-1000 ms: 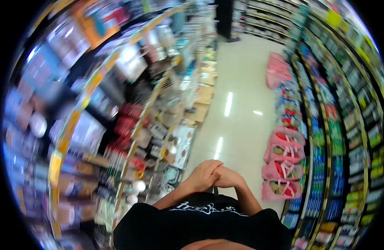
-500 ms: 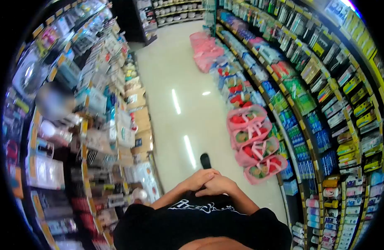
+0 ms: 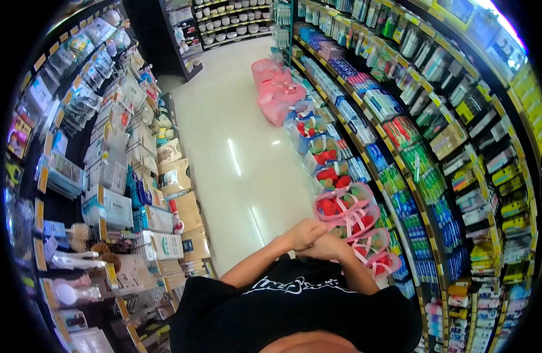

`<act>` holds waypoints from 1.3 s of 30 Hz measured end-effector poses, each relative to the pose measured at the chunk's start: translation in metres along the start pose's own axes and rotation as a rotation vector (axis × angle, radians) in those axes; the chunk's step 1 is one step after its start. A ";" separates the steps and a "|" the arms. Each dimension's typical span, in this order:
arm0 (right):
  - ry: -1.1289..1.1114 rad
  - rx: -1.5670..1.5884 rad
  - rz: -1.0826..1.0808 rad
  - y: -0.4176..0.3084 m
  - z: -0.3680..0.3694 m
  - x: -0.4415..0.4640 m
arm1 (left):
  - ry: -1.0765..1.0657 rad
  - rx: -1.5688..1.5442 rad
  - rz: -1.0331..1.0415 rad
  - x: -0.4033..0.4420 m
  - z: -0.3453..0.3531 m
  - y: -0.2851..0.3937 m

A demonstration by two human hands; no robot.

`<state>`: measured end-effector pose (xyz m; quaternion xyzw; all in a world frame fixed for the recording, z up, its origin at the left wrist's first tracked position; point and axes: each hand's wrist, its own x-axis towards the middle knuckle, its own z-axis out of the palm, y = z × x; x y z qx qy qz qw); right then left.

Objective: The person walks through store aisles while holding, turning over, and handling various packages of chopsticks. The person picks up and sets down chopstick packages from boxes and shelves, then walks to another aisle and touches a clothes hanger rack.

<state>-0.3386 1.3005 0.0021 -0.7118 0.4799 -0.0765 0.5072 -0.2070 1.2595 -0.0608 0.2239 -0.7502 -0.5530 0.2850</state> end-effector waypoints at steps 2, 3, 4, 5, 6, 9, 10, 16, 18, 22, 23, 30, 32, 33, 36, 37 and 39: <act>-0.040 0.021 -0.025 0.013 -0.007 0.031 | 0.017 -0.033 -0.039 0.010 -0.020 -0.020; -0.071 0.017 -0.015 0.024 -0.011 0.052 | 0.027 -0.033 -0.080 0.015 -0.031 -0.031; -0.092 0.032 -0.036 0.028 -0.021 0.071 | 0.038 -0.034 -0.121 0.021 -0.043 -0.040; -0.116 0.047 -0.055 0.031 -0.032 0.091 | 0.033 -0.001 -0.119 0.028 -0.056 -0.056; -0.143 0.061 -0.074 0.036 -0.043 0.113 | 0.053 0.018 -0.133 0.039 -0.072 -0.066; -0.228 0.051 -0.121 0.043 -0.087 0.192 | 0.128 0.046 -0.191 0.078 -0.135 -0.090; -0.257 0.057 -0.148 0.043 -0.102 0.216 | 0.163 0.026 -0.225 0.090 -0.155 -0.094; -0.384 0.051 -0.265 -0.010 -0.224 0.375 | 0.317 0.270 -0.219 0.177 -0.318 -0.109; -0.447 0.011 -0.336 -0.034 -0.258 0.420 | 0.366 0.294 -0.281 0.200 -0.367 -0.103; -0.547 -0.043 -0.348 -0.071 -0.296 0.500 | 0.533 0.223 -0.166 0.224 -0.445 -0.123; -0.567 -0.068 -0.340 -0.075 -0.302 0.520 | 0.580 0.228 -0.128 0.227 -0.462 -0.130; -0.560 -0.160 -0.440 -0.114 -0.318 0.694 | 0.676 0.094 -0.192 0.234 -0.620 -0.163; -0.568 -0.163 -0.420 -0.140 -0.330 0.741 | 0.675 0.087 -0.188 0.237 -0.674 -0.175; -0.566 -0.213 -0.383 -0.158 -0.339 0.766 | 0.636 0.065 -0.136 0.242 -0.706 -0.184; -0.529 -0.279 -0.311 -0.202 -0.370 0.837 | 0.508 0.026 -0.049 0.263 -0.800 -0.217; -0.502 -0.252 -0.320 -0.210 -0.380 0.863 | 0.467 0.034 -0.061 0.273 -0.833 -0.229; -0.501 -0.238 -0.183 -0.239 -0.397 0.903 | 0.388 0.050 -0.083 0.287 -0.888 -0.246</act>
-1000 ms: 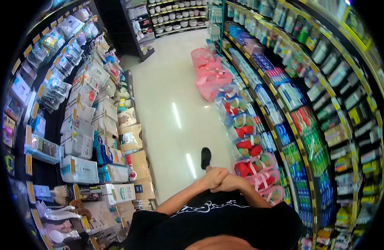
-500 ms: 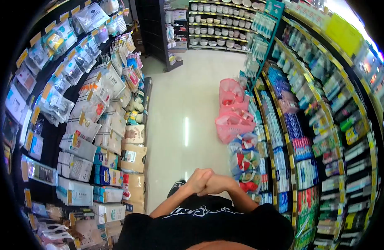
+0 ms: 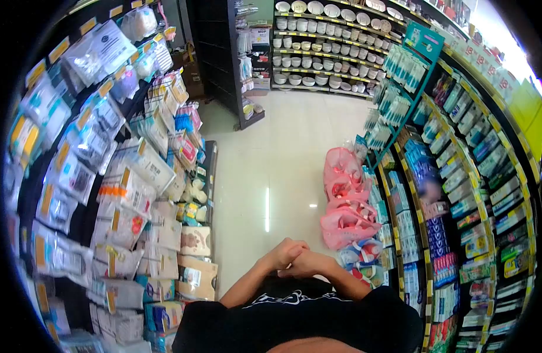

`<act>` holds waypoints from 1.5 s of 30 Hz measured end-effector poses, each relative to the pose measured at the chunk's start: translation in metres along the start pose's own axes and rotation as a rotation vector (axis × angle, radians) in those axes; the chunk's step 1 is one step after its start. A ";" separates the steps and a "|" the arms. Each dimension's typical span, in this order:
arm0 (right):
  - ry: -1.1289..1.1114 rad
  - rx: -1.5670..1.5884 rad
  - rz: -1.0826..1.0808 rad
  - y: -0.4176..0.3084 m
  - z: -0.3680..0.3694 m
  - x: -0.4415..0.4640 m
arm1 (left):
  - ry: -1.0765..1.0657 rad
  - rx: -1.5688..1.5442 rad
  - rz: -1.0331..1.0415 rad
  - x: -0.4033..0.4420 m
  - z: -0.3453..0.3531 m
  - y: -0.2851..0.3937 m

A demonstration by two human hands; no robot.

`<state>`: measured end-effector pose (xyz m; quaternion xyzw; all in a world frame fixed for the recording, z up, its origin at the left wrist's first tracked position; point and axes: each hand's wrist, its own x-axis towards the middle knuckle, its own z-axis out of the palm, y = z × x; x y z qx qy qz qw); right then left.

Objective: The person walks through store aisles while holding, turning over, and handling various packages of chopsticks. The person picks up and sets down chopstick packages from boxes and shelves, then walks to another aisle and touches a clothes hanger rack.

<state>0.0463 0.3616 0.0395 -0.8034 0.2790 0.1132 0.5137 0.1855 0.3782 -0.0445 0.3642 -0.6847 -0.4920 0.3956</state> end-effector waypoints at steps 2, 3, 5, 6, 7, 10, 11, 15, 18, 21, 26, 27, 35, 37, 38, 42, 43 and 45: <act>-0.072 0.039 0.274 -0.036 -0.057 0.014 | -0.077 0.032 0.001 0.040 -0.041 -0.012; -0.002 0.001 0.166 -0.030 -0.071 0.029 | -0.094 0.035 0.010 0.056 -0.057 -0.018; 0.136 -0.073 -0.055 0.003 -0.089 0.062 | -0.126 0.047 0.023 0.085 -0.087 -0.032; 0.095 -0.096 0.030 0.019 -0.097 0.079 | -0.115 0.013 0.017 0.096 -0.098 -0.041; 0.053 -0.117 0.112 0.036 -0.103 0.096 | -0.105 -0.019 0.009 0.103 -0.104 -0.053; -0.089 -0.194 0.147 0.064 -0.139 0.145 | -0.114 -0.019 0.010 0.130 -0.123 -0.115; -0.142 -0.226 0.128 0.074 -0.154 0.159 | -0.120 0.038 -0.008 0.142 -0.131 -0.136; -0.165 -0.150 0.093 0.122 -0.218 0.226 | -0.218 0.062 -0.031 0.210 -0.187 -0.175; -0.186 -0.069 0.076 0.136 -0.293 0.278 | -0.286 0.283 0.077 0.278 -0.248 -0.194; -0.103 -0.107 0.118 0.094 -0.408 0.300 | -0.158 0.058 -0.139 0.358 -0.317 -0.188; 0.021 -0.206 -0.068 0.126 -0.525 0.367 | -0.060 -0.058 -0.063 0.473 -0.399 -0.178; -0.016 -0.199 -0.009 0.116 -0.549 0.369 | -0.051 -0.114 -0.061 0.490 -0.408 -0.190; -0.185 -0.230 0.046 0.170 -0.668 0.453 | -0.106 -0.362 -0.135 0.593 -0.457 -0.294; -0.157 -0.220 0.063 0.224 -0.679 0.497 | -0.141 -0.349 -0.165 0.630 -0.480 -0.312; -0.130 -0.180 0.080 0.237 -0.696 0.512 | -0.160 -0.311 -0.155 0.651 -0.497 -0.329; -0.196 -0.113 0.208 0.278 -0.796 0.574 | -0.236 -0.260 -0.143 0.763 -0.565 -0.353; -0.123 -0.089 0.164 0.268 -0.837 0.577 | -0.260 -0.211 -0.124 0.793 -0.586 -0.352; -0.005 -0.038 0.081 0.237 -0.920 0.566 | -0.303 0.000 -0.042 0.859 -0.631 -0.336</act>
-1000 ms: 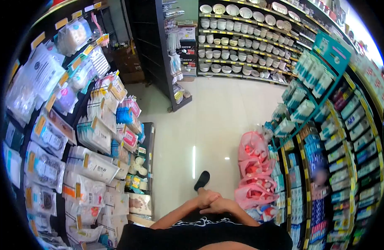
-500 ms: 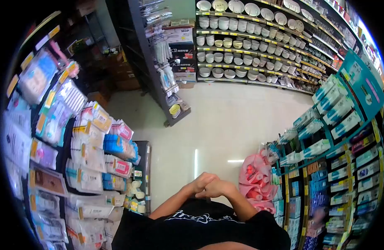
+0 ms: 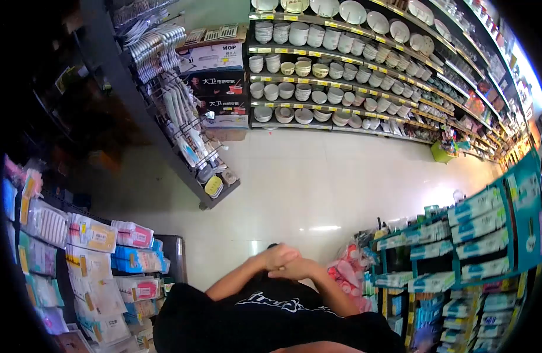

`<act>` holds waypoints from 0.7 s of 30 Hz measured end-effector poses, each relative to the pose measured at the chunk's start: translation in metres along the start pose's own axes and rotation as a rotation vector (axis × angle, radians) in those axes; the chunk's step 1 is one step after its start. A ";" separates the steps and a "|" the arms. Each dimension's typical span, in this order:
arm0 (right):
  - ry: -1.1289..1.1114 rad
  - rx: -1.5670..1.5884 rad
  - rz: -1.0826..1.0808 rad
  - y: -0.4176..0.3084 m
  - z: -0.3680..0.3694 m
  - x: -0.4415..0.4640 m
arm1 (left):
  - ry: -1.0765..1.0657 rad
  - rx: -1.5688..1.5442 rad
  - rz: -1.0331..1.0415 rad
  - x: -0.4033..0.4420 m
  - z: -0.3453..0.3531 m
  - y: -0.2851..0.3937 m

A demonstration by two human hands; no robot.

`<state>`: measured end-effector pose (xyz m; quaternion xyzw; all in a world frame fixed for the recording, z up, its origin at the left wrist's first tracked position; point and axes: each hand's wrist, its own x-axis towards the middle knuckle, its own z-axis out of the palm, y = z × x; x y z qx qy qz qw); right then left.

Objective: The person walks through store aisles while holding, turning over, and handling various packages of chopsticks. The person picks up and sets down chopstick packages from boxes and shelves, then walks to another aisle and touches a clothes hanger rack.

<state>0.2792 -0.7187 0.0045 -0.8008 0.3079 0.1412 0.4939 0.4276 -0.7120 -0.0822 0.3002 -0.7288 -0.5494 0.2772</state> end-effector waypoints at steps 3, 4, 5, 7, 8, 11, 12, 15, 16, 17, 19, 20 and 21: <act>0.155 0.037 -0.060 0.031 -0.062 0.032 | 0.019 0.077 -0.043 0.061 -0.073 0.011; 0.196 0.032 -0.067 0.019 -0.095 0.034 | 0.027 0.118 -0.029 0.075 -0.093 0.011; 0.216 0.020 -0.126 0.017 -0.119 0.042 | 0.066 0.133 -0.005 0.086 -0.111 0.018; 0.197 0.043 -0.126 0.014 -0.155 0.059 | 0.142 0.177 0.047 0.108 -0.150 0.034; 0.189 0.056 -0.128 0.012 -0.171 0.069 | 0.159 0.209 0.053 0.115 -0.167 0.029; 0.025 0.037 -0.229 0.022 -0.212 0.115 | 0.252 0.237 0.020 0.122 -0.203 0.008; -0.030 0.026 -0.278 0.028 -0.225 0.132 | 0.268 0.253 -0.017 0.126 -0.215 0.002; -0.103 0.027 -0.391 0.040 -0.283 0.171 | 0.308 0.295 -0.087 0.149 -0.259 -0.018; -0.160 0.016 -0.395 0.042 -0.305 0.183 | 0.322 0.334 -0.126 0.161 -0.277 -0.022; -0.200 0.051 -0.403 0.055 -0.320 0.204 | 0.337 0.371 -0.166 0.173 -0.295 -0.025; -0.264 0.068 -0.506 0.073 -0.365 0.246 | 0.357 0.461 -0.227 0.204 -0.341 -0.020; -0.294 0.074 -0.560 0.078 -0.389 0.264 | 0.355 0.515 -0.254 0.216 -0.367 -0.016; -0.269 0.076 -0.611 0.075 -0.416 0.276 | 0.348 0.567 -0.284 0.229 -0.392 -0.012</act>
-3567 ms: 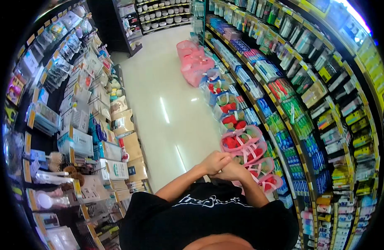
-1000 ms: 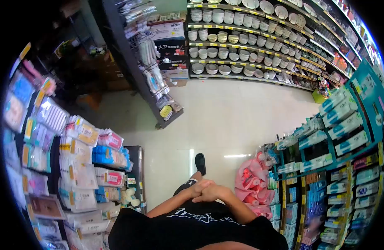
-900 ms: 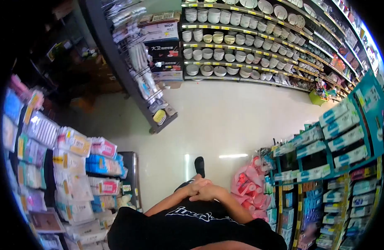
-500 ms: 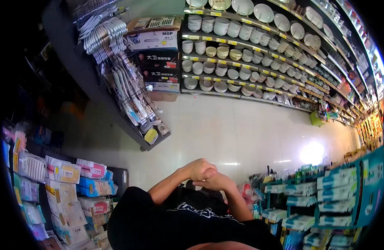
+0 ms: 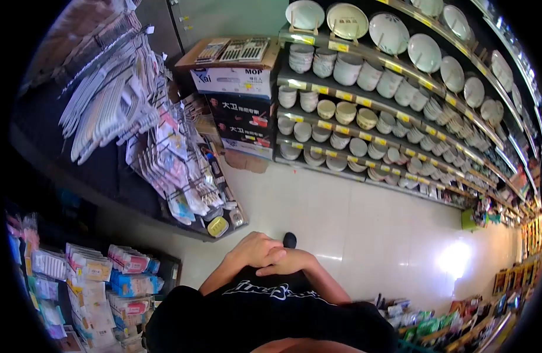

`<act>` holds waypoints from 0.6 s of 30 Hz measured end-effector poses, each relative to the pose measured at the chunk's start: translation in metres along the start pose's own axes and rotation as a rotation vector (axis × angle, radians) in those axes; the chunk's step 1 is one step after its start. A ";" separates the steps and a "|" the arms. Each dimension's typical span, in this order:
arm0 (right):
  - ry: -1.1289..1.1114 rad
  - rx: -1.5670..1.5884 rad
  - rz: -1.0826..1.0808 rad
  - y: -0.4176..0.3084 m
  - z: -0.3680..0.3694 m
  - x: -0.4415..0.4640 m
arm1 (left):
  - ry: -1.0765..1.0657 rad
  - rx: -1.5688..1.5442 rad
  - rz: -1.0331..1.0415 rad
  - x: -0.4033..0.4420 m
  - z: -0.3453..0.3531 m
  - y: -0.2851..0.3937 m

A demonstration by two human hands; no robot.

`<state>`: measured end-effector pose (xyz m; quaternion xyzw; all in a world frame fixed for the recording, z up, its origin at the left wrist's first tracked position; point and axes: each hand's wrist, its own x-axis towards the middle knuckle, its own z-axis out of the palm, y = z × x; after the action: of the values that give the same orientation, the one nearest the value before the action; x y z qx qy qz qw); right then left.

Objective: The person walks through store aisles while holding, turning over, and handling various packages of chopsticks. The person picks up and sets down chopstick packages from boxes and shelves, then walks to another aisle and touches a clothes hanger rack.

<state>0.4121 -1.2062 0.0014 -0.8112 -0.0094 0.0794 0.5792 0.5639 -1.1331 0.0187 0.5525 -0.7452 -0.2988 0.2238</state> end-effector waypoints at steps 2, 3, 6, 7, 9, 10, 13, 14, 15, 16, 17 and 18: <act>-0.056 -0.062 0.034 -0.006 -0.062 0.011 | 0.091 0.076 0.019 0.038 -0.038 -0.002; -0.085 -0.090 0.049 -0.010 -0.092 0.019 | 0.135 0.114 0.025 0.054 -0.057 -0.005; -0.041 -0.048 -0.091 -0.025 -0.149 0.036 | 0.313 0.243 0.039 0.095 -0.106 -0.005; -0.022 -0.048 -0.123 -0.028 -0.166 0.043 | 0.356 0.278 0.025 0.106 -0.120 -0.008; 0.020 -0.055 -0.184 -0.027 -0.200 0.058 | 0.388 0.280 0.040 0.122 -0.142 -0.018; 0.042 -0.058 -0.216 -0.024 -0.216 0.068 | 0.403 0.283 0.048 0.129 -0.151 -0.027; 0.078 -0.075 -0.241 0.001 -0.253 0.104 | 0.558 0.278 0.074 0.160 -0.166 -0.066; 0.114 -0.038 -0.268 0.010 -0.267 0.118 | 0.526 0.306 0.030 0.169 -0.176 -0.080; 0.152 -0.001 -0.291 0.014 -0.280 0.132 | 0.517 0.287 0.002 0.178 -0.187 -0.095; 0.172 0.038 -0.288 0.017 -0.294 0.147 | 0.510 0.264 -0.023 0.187 -0.199 -0.111; 0.192 0.071 -0.284 0.017 -0.309 0.163 | 0.507 0.242 -0.044 0.198 -0.214 -0.127; 0.213 0.101 -0.280 0.019 -0.326 0.180 | 0.535 0.202 -0.031 0.208 -0.230 -0.141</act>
<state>0.6335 -1.4989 0.0655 -0.7757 -0.0571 -0.0879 0.6224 0.7541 -1.4079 0.0877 0.6425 -0.6772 -0.0700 0.3517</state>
